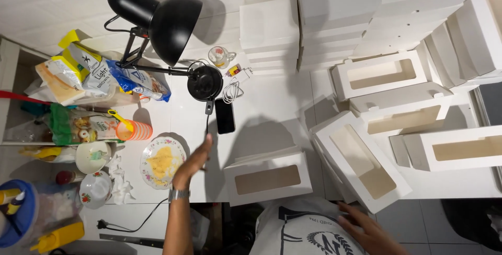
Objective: Organizing and stacking white cardboard pastry boxes on a work table in a bakery production area.
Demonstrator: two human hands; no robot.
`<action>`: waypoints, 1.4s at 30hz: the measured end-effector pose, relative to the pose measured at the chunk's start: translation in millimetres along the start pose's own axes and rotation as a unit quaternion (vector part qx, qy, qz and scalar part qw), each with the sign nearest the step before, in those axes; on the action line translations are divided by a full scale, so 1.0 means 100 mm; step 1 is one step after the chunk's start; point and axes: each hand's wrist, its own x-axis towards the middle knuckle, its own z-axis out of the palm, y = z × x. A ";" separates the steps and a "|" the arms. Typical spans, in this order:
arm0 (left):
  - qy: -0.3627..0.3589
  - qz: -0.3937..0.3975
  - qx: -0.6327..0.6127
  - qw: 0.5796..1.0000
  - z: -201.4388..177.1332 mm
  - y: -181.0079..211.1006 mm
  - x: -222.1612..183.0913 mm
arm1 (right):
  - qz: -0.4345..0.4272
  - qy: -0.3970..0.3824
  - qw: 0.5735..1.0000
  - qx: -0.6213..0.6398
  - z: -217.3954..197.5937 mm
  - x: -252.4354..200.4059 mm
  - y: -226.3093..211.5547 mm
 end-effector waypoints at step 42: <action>0.146 0.299 -0.434 0.837 0.78 1.26 2.76 | -0.292 0.178 0.780 0.523 0.20 1.78 -2.58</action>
